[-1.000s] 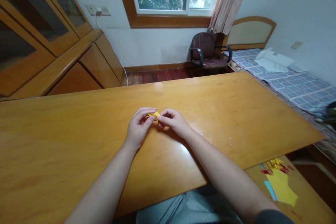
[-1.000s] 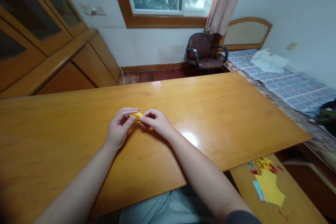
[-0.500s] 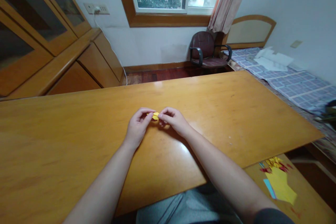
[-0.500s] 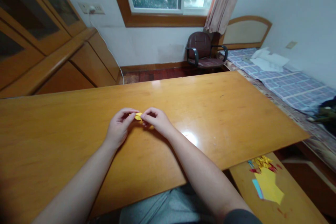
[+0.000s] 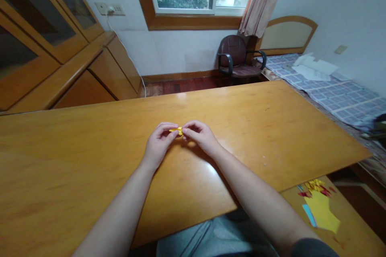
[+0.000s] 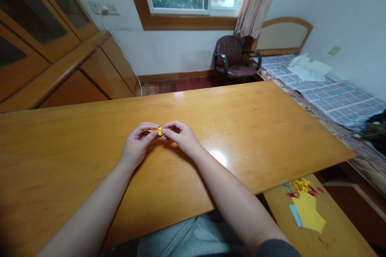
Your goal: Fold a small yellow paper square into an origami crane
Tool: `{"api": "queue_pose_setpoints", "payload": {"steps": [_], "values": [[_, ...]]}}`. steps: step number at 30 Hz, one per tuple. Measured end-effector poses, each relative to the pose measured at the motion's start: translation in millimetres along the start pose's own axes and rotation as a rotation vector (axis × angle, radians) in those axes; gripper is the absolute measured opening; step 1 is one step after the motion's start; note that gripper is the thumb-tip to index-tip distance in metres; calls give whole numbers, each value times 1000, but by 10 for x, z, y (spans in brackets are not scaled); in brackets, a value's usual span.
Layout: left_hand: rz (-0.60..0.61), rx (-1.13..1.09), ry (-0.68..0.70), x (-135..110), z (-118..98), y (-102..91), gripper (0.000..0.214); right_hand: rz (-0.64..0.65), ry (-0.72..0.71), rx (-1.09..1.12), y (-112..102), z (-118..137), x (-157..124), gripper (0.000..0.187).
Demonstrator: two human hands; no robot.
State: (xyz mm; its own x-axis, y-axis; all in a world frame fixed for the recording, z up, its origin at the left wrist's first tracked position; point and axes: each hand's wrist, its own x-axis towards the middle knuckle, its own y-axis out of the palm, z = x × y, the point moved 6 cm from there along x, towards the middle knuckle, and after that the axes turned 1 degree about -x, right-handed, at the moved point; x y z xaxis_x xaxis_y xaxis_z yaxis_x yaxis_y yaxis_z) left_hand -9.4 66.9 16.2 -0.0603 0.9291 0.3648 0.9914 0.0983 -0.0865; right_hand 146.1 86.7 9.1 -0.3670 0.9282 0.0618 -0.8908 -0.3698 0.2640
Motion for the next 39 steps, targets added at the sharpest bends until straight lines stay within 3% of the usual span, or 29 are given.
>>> {"api": "queue_pose_setpoints", "payload": {"steps": [9, 20, 32, 39], "values": [[102, 26, 51, -20, -110, 55, 19, -1, 43, 88, -27, 9, 15, 31], [64, 53, 64, -43, -135, 19, 12, 34, -11, 30, -37, -1, 0, 28], [42, 11, 45, -65, -115, 6, 12, 4, -484, -485, -73, 265, -53, 12], [90, 73, 105, -69, -167, 41, 15, -58, -631, -641, -85, 331, -94, 10]]}}
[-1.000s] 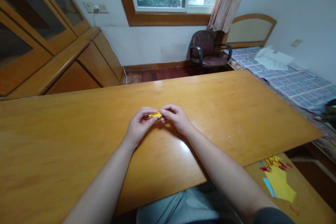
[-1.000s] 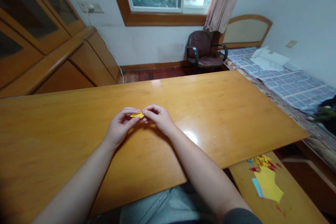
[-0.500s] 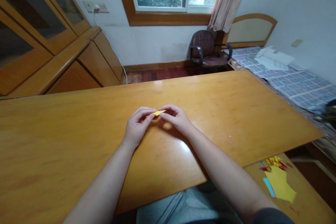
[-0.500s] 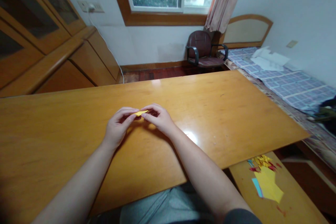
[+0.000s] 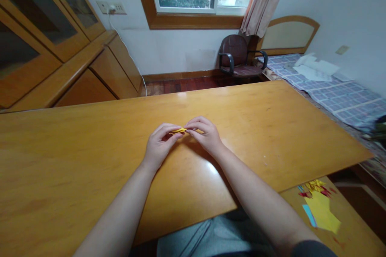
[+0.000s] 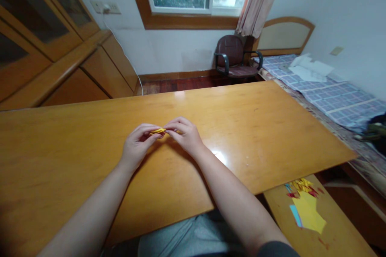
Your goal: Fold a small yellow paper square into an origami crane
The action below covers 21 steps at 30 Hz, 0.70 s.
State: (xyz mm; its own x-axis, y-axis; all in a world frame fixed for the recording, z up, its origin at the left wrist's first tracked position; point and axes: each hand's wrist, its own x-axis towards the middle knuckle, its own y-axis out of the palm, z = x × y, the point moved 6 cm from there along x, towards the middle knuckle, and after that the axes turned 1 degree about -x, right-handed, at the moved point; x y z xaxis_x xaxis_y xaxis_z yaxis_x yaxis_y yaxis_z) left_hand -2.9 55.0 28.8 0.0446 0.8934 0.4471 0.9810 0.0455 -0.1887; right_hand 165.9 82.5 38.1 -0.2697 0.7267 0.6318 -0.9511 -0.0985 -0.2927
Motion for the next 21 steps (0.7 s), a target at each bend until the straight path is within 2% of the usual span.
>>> {"api": "queue_pose_setpoints", "payload": {"steps": [8, 13, 21], "values": [[10, 170, 104, 6, -92, -6, 10, 45, -107, -44, 14, 85, 2, 9], [8, 211, 132, 6, -117, -12, 7, 77, -85, -97, 27, 88, 1, 10], [-22, 246, 127, -4, -104, -35, 9, 88, -41, -66, 23, 84, 6, 13]]}}
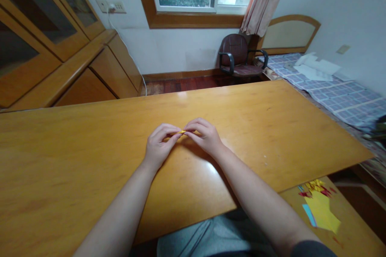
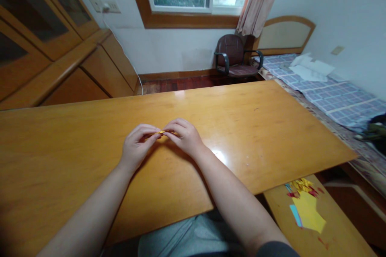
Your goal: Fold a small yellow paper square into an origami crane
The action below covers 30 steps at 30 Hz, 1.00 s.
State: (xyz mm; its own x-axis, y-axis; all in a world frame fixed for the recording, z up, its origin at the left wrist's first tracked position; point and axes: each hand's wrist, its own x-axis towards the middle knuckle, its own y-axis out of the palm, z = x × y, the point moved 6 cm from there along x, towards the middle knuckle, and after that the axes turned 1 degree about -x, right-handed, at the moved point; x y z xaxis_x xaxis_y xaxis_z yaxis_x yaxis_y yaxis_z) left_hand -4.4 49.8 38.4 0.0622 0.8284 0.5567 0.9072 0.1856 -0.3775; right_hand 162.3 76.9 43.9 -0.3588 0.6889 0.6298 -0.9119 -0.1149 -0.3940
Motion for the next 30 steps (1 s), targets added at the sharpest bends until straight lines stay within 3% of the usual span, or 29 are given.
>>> {"api": "queue_pose_setpoints", "payload": {"steps": [5, 12, 18, 23, 30], "values": [[1, -7, -47, -25, 41, 22, 18, -11, -38, 4, 7, 1, -2, 11], [-149, -87, -16, -35, -7, -24, 18, -49, -93, -85, -5, 43, -17, 9], [-73, -49, -43, -6, -73, 4, 11, -11, -47, -86, 44, 32, -27, 8], [-86, -98, -56, 7, -34, -1, 9, -3, -69, -59, 64, 74, -28, 5], [-75, -63, -33, 7, -38, -6, 7, -57, 96, 99, 45, -1, -36, 19]]}}
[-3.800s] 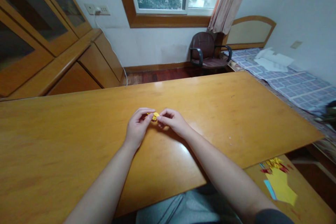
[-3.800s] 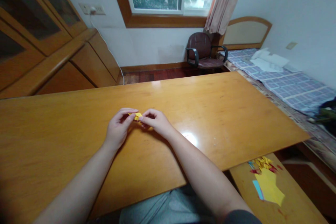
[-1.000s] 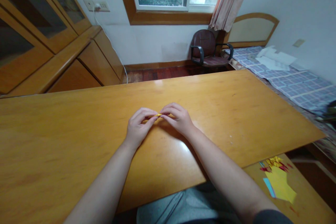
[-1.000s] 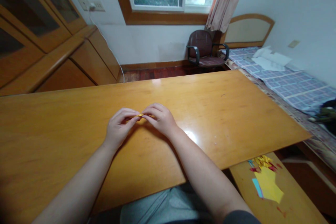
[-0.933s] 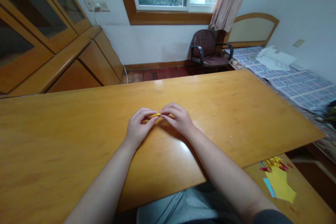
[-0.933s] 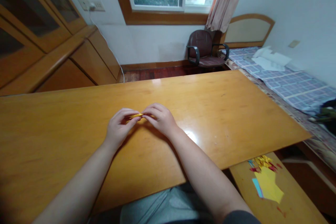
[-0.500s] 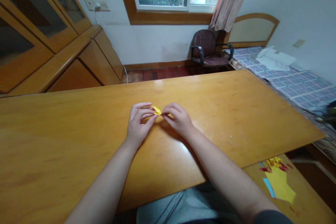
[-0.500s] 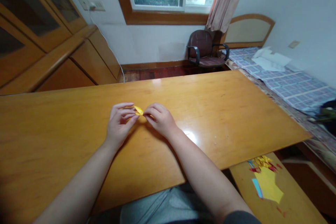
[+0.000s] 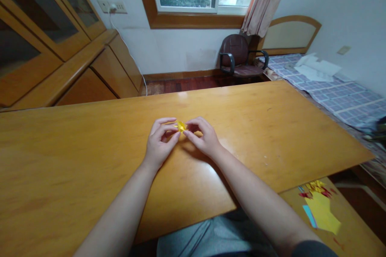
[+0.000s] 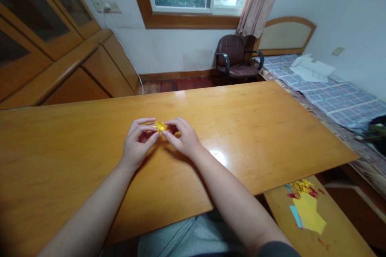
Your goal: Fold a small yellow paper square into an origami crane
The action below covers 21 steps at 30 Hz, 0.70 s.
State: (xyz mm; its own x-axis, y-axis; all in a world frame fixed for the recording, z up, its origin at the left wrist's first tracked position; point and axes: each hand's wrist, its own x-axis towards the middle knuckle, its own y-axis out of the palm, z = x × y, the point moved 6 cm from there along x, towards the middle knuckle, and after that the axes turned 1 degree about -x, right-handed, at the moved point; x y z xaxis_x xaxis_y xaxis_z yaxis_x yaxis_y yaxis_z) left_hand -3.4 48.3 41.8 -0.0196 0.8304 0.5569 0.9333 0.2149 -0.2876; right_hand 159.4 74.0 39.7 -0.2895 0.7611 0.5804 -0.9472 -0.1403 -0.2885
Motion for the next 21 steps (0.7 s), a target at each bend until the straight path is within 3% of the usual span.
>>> {"api": "queue_pose_setpoints", "payload": {"steps": [5, 13, 21], "values": [[121, 82, 89, -3, -47, 48, 6, 33, 98, 118, 26, -51, 20, 35], [153, 145, 104, 7, -35, 70, 5, 79, 87, 86, 57, -36, 34, 14], [120, -73, 18, -32, 26, 99, 24, 39, -8, 96, 44, 18, 29, 5]]}}
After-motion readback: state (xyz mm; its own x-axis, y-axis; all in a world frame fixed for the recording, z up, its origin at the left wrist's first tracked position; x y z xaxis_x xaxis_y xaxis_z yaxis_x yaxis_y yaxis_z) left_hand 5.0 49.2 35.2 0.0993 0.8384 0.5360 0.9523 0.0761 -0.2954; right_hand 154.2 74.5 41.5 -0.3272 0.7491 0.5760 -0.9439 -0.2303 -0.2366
